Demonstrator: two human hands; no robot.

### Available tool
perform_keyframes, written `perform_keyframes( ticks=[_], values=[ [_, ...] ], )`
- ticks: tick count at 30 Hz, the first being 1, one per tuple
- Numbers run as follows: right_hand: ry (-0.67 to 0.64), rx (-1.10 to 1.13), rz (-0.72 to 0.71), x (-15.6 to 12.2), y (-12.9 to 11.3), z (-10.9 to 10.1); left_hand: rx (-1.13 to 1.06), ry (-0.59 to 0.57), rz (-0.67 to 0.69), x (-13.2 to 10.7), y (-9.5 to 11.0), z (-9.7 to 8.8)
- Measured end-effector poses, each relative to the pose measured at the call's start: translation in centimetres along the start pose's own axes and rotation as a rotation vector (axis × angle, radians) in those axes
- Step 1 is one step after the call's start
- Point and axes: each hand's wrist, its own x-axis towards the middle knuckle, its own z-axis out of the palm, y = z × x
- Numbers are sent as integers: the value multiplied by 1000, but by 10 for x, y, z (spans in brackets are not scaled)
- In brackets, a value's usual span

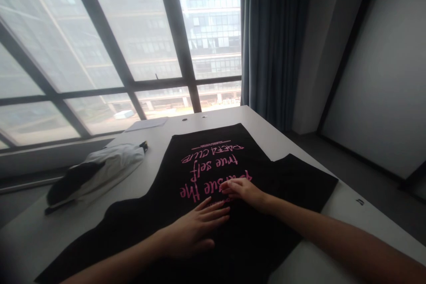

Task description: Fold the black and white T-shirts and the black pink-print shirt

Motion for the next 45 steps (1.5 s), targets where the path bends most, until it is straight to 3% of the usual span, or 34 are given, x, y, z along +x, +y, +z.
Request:
perform_keyframes(
  ticks=[2, 4, 5, 6, 8, 9, 11, 13, 15, 18, 20, 21, 22, 23, 25, 28, 31, 34, 38, 40, 43, 45],
  values=[
    [-138, 281, 125, 23, -2, -14, 6, 7, 4, 0, 0, -1],
    [-220, 450, 275, 46, -7, -46, 9, 5, 6, 0, -1, -1],
    [-189, 499, 346, 58, -11, -67, 9, 3, 6, -1, -1, -1],
    [-38, 538, 339, 68, -16, -90, 8, 2, 5, -1, -2, -2],
    [516, 581, 154, 86, -26, -136, 4, 7, 3, -1, -3, -2],
    [632, 577, 90, 94, -31, -154, 1, 8, 3, -2, -3, -1],
    [737, 570, 22, 106, -37, -172, -8, 8, 4, -2, -3, -1],
    [713, 567, 5, 114, -34, -163, -15, 2, 6, -3, -3, -1],
    [557, 577, 20, 118, -25, -132, -17, 6, 6, -2, -3, -2],
    [33, 589, 89, 118, -7, -83, -6, 19, 13, -1, -2, -2],
    [-143, 574, 143, 117, 2, -74, 3, 18, 20, -1, -3, -1],
    [-126, 559, 161, 116, 4, -79, 7, 17, 21, -1, -3, -1],
    [-27, 529, 161, 116, 4, -91, 8, 17, 20, -1, -4, 0],
    [122, 490, 143, 116, 3, -107, 6, 20, 19, -1, -4, 0],
    [543, 341, 17, 115, -1, -146, -6, 29, 21, -2, -5, 1],
    [777, 182, -86, 114, -9, -187, -33, 34, 29, -3, -5, 0],
    [787, 6, -113, 116, -3, -183, -42, 17, 24, -3, -5, -2],
    [694, -239, -164, 115, 14, -144, -42, -3, 19, -1, -3, -2],
    [226, -1021, -133, 109, 29, -95, -75, -74, 37, -2, 5, -4],
    [67, -1182, -74, 107, 27, -84, -111, -122, 57, -5, 10, -12],
    [97, -1185, -176, 116, 16, -77, -181, -156, 111, -1, 6, -36],
    [140, -1183, -271, 132, 11, -73, -178, -85, 105, 13, -12, -56]
  ],
)
